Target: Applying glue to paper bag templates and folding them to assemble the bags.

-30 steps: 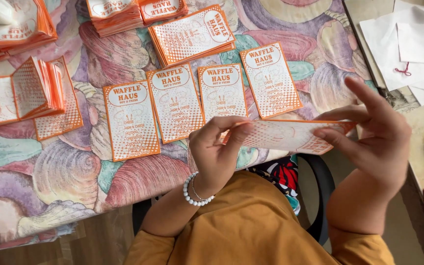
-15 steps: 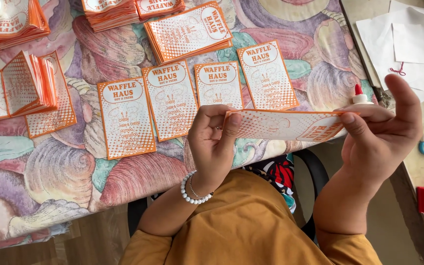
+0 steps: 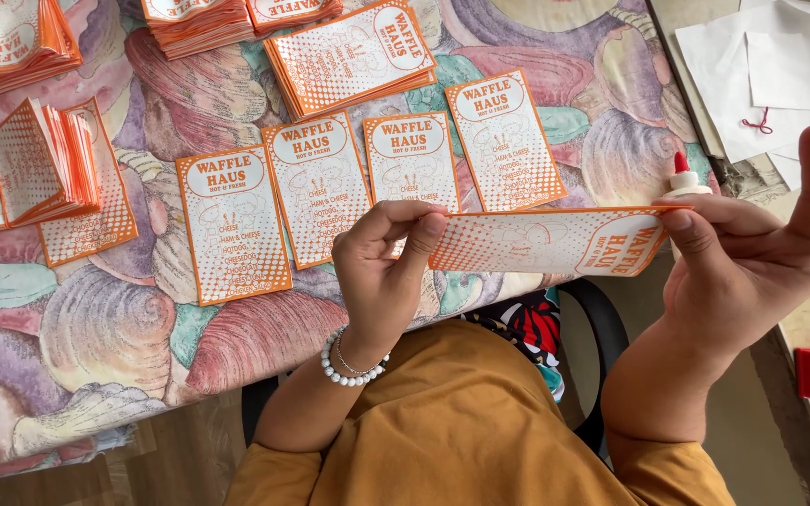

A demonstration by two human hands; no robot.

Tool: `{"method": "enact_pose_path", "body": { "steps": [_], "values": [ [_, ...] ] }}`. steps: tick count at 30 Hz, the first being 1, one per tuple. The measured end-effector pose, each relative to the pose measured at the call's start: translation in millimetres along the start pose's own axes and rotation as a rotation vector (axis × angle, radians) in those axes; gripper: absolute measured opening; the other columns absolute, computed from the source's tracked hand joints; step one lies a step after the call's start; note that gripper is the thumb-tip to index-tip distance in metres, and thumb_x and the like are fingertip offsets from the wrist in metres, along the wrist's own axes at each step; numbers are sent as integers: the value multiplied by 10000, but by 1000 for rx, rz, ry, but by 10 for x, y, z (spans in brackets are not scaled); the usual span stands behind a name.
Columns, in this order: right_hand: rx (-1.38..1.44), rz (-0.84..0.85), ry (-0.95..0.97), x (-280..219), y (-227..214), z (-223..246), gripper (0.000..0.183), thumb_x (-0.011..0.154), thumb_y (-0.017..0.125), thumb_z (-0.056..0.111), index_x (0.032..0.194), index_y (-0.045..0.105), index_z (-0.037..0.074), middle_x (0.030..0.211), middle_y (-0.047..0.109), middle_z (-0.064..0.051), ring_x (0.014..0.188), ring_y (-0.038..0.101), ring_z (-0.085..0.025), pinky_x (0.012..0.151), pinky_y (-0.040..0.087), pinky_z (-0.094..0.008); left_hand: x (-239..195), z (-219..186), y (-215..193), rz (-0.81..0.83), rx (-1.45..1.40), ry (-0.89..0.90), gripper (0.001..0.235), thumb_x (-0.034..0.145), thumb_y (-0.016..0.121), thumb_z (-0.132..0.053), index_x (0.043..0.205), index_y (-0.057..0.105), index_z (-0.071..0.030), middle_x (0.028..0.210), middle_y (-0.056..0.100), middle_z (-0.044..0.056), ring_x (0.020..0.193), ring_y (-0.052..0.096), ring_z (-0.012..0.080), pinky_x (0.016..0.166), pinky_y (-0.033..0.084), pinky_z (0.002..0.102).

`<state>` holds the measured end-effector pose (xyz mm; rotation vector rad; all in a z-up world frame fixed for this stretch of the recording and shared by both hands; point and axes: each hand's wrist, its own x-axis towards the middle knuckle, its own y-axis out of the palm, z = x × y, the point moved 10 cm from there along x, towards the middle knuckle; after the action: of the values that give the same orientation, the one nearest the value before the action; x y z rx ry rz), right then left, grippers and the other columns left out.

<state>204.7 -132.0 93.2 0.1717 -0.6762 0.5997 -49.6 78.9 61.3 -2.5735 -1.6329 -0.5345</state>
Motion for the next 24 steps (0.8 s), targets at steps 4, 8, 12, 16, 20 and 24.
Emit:
{"method": "enact_pose_path", "body": {
  "steps": [4, 8, 12, 16, 20, 24],
  "values": [
    [8, -5, 17, -16, 10, 2, 847, 1001, 696, -281, 1692, 282, -20, 1817, 281, -88, 968, 642, -484, 865, 558, -495, 7, -28, -16, 11, 52, 0, 152, 968, 714, -188, 962, 714, -36, 923, 777, 73, 854, 761, 128, 785, 581, 212],
    [-29, -4, 19, -5, 13, 6, 840, 986, 716, -274, 1673, 300, -29, 1793, 312, -138, 956, 630, -451, 878, 553, -484, 4, -3, -4, 20, 50, -25, 136, 962, 724, -170, 953, 721, -34, 871, 769, 56, 809, 738, 98, 756, 569, 200],
    [-27, 13, -7, -8, -39, -45, 818, 974, 713, -228, 1662, 310, -47, 1775, 335, -153, 952, 619, -453, 810, 514, -449, 6, -16, 39, 37, 52, -11, 119, 969, 717, -152, 940, 710, -37, 842, 756, 40, 783, 723, 86, 741, 561, 198],
    [-20, -78, 122, -68, -202, -249, 928, 963, 815, -118, 1733, 305, -30, 1181, 681, -356, 810, 632, -289, 791, 539, -384, 2, -21, 65, 43, 57, 3, 116, 972, 714, -148, 947, 712, -35, 844, 755, 43, 770, 722, 87, 722, 559, 195],
    [-11, -58, 129, -65, -183, -266, 902, 998, 768, -154, 1746, 279, -37, 1049, 638, -423, 804, 584, -303, 799, 483, -389, -2, -17, 91, 57, 70, -4, 112, 971, 714, -150, 950, 709, -39, 849, 757, 42, 782, 731, 93, 742, 571, 201],
    [-56, 43, -32, 2, -71, -154, 724, 1009, 694, -253, 1614, 347, -60, 1684, 431, -206, 920, 583, -377, 794, 507, -454, 17, -27, 149, 106, 212, -4, 163, 990, 666, -223, 952, 697, -68, 847, 765, 19, 792, 758, 100, 745, 570, 213]
  ]
}}
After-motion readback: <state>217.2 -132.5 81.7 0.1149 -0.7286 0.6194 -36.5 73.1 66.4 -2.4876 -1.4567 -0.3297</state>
